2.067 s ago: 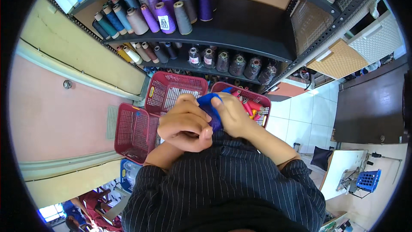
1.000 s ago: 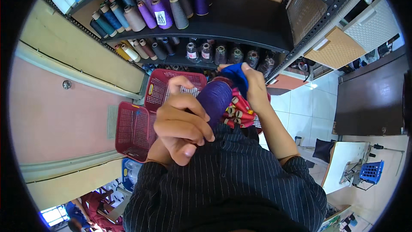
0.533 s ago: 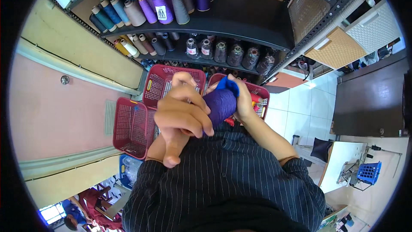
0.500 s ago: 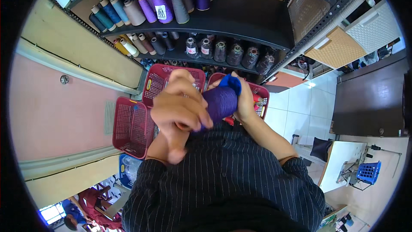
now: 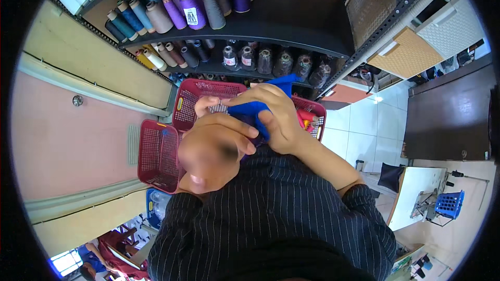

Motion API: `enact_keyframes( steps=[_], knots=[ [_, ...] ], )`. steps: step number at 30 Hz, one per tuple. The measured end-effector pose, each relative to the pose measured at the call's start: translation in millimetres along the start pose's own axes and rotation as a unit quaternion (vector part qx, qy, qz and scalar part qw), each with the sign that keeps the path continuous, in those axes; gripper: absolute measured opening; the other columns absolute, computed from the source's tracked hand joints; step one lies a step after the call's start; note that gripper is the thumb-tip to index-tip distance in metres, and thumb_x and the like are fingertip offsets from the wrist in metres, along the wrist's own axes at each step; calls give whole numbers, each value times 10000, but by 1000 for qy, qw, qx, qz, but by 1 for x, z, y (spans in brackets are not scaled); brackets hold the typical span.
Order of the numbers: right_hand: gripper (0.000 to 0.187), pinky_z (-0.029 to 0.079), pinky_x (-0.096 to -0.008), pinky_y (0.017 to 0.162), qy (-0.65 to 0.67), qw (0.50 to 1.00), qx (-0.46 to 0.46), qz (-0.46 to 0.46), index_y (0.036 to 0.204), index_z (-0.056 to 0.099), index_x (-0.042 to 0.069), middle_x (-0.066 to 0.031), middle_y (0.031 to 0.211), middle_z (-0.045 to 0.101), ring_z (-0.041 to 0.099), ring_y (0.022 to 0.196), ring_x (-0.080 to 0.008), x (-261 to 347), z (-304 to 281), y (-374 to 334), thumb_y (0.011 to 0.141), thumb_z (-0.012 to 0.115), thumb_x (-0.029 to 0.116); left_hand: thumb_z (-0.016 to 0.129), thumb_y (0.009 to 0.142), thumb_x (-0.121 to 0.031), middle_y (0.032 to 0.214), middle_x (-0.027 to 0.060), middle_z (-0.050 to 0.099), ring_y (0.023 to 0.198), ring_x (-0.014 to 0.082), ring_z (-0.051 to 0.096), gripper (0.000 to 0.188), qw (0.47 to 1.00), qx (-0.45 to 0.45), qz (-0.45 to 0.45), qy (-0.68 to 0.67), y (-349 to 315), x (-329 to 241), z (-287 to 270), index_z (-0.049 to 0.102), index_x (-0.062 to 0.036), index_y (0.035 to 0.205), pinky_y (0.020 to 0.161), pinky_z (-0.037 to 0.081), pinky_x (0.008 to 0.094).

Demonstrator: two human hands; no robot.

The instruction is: The person repeatedly wipes the surface of thread spools using a blue cloth. They pick up spools from a red basket, wipe them thoroughly, and place them on a shelf. The person handles multiple spools of different colors, including grey and purple, in a repetitive cleaning cycle.

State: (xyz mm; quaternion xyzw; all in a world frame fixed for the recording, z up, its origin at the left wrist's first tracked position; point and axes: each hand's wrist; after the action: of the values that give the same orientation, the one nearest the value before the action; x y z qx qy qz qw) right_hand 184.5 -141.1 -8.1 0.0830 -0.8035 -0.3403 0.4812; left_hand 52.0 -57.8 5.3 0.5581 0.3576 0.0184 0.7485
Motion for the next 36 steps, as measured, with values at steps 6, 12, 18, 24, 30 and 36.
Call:
enact_keyframes(
  steps=[6,12,18,24,30,36],
  knots=[
    [473,455,-359,823,100,964,19,246,954,677,-23,-156,895,669,617,840,-256,-49,-11,-33,1013,320,283,385,859,-573,492,85,592,513,264,638,535,994,32,-105,-26,6,-9,4,302,-162,527,905,391,432],
    [630,456,-376,938,211,951,-96,206,1112,626,-68,-176,1124,652,620,1030,-231,-1,-27,-21,1015,272,444,444,883,-545,565,101,611,548,264,629,553,986,118,-40,-110,3,11,-2,309,-142,528,643,508,405],
    [438,456,-402,788,56,984,95,140,956,619,-48,-205,951,640,588,890,-403,-15,-14,-32,990,378,315,520,804,-504,577,139,600,534,296,614,502,976,118,46,-175,7,5,14,410,-89,543,615,514,409],
    [341,472,-298,801,204,923,0,326,979,685,-18,-101,898,681,619,841,-139,-46,-25,-60,932,526,280,429,895,-532,567,86,605,581,268,652,449,982,104,106,-118,0,25,4,441,-111,740,790,490,416],
    [252,462,-345,862,-32,969,-154,189,992,676,-17,-158,950,653,631,955,-254,-5,-30,-38,924,551,190,500,863,-651,652,87,584,812,289,624,618,958,-263,-94,-68,-7,25,20,318,-126,1133,1076,249,613],
    [278,438,-413,953,-112,979,-170,-28,1058,648,-17,-171,1081,645,607,1062,-345,12,-33,-8,959,474,175,545,835,-617,706,25,673,954,256,564,560,988,13,54,141,-2,22,-10,435,-134,1097,1137,67,557]
  ],
)
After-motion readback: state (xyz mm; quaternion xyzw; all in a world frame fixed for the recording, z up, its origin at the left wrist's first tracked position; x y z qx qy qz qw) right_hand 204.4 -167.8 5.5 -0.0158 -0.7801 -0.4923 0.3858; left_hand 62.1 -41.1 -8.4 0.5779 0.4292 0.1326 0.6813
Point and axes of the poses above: each hand's wrist, its own y-axis towards the middle knuckle, its own z-axis out of the palm, x = y × z
